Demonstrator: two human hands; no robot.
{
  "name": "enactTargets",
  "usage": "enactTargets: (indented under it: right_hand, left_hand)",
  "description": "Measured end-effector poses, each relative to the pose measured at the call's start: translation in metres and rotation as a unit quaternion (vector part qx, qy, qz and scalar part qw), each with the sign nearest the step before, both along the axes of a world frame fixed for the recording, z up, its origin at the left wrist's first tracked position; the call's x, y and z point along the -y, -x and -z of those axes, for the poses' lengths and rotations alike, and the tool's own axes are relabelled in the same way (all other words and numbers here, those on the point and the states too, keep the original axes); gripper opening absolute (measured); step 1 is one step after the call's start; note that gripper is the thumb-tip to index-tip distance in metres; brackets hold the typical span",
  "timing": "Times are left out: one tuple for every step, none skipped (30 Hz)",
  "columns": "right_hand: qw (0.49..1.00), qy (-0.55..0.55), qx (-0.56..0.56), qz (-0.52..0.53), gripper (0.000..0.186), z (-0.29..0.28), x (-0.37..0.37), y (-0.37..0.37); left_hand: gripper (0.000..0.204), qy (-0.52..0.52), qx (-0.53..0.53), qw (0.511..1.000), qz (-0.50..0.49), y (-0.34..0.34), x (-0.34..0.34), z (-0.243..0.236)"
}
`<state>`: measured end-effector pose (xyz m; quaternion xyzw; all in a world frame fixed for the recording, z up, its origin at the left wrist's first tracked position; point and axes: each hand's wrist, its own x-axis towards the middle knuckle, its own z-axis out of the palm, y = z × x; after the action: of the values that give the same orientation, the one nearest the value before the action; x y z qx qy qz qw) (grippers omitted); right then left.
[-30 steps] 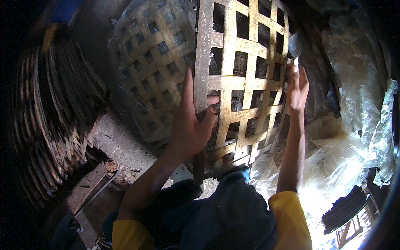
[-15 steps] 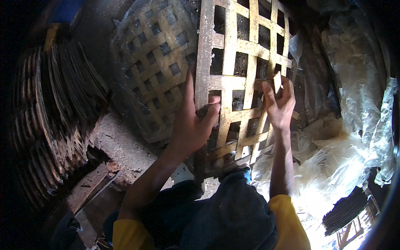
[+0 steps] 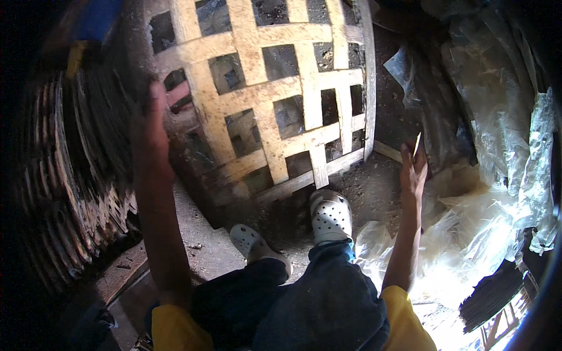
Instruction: The person repairs a wooden lattice tray by hand, tapping and adjusting slats to fit the grid. After finishing one tray, they wrap it in a plastic sheet and set it aside, then pick up another tray and repeat the repair process.
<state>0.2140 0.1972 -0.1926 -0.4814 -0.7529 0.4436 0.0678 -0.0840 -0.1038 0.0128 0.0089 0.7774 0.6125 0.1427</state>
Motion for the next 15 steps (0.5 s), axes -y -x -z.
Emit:
enactTargets:
  right_hand:
    - [0.999,0.036,-0.028,0.012,0.051,0.002,0.003,0.008]
    - [0.996,0.071,-0.056,0.022,0.050,0.005,0.007,0.015]
    - [0.990,0.108,-0.084,0.028,0.050,0.008,0.011,0.025]
    - [0.983,0.145,-0.109,0.013,0.046,0.002,0.015,0.037]
    - [0.974,0.184,-0.132,-0.001,0.043,-0.004,0.019,0.050]
    - [0.965,0.203,-0.167,-0.021,0.041,-0.002,0.022,0.058]
    - [0.956,0.210,-0.195,-0.060,0.036,0.004,0.016,0.059]
    - [0.945,0.219,-0.224,-0.099,0.033,0.011,0.010,0.061]
    - [0.928,0.278,-0.243,-0.057,0.037,0.000,0.011,0.067]
    - [0.905,0.334,-0.262,-0.010,0.041,-0.014,0.014,0.074]
    - [0.888,0.366,-0.272,0.064,0.046,-0.030,0.020,0.082]
    - [0.884,0.342,-0.297,0.113,0.056,-0.029,0.022,0.083]
    - [0.913,0.288,-0.281,0.061,0.055,-0.027,0.016,0.082]
    - [0.926,0.252,-0.280,0.026,0.054,-0.029,0.015,0.076]
    - [0.938,0.208,-0.276,-0.007,0.053,-0.050,0.015,0.075]
  left_hand:
    - [0.071,0.016,-0.006,1.000,0.020,0.003,-0.001,-0.004]
    - [0.073,0.032,-0.011,0.999,0.039,0.007,-0.001,-0.006]
    - [0.074,0.049,-0.018,0.997,0.053,0.008,0.000,-0.008]
    - [0.074,0.049,0.002,0.997,0.053,0.006,0.001,-0.010]
    - [0.074,0.048,0.021,0.997,0.053,0.005,0.002,-0.010]
    - [0.075,0.043,0.043,0.997,0.057,0.004,0.003,-0.008]
    - [0.075,0.033,0.064,0.996,0.049,0.004,0.007,-0.005]
    - [0.075,0.023,0.085,0.995,0.041,0.005,0.014,0.000]
    - [0.075,0.014,0.107,0.994,0.032,0.006,0.022,0.008]
    - [0.075,0.016,0.110,0.993,0.035,0.007,0.028,0.014]
    - [0.075,0.019,0.113,0.993,0.039,0.009,0.033,0.022]
    - [0.075,0.023,0.113,0.992,0.040,0.009,0.038,0.028]
    - [0.075,0.008,0.127,0.991,0.041,0.008,0.040,0.039]
    - [0.076,-0.008,0.140,0.989,0.042,0.007,0.041,0.050]
    - [0.076,-0.029,0.157,0.986,0.047,0.006,0.040,0.066]
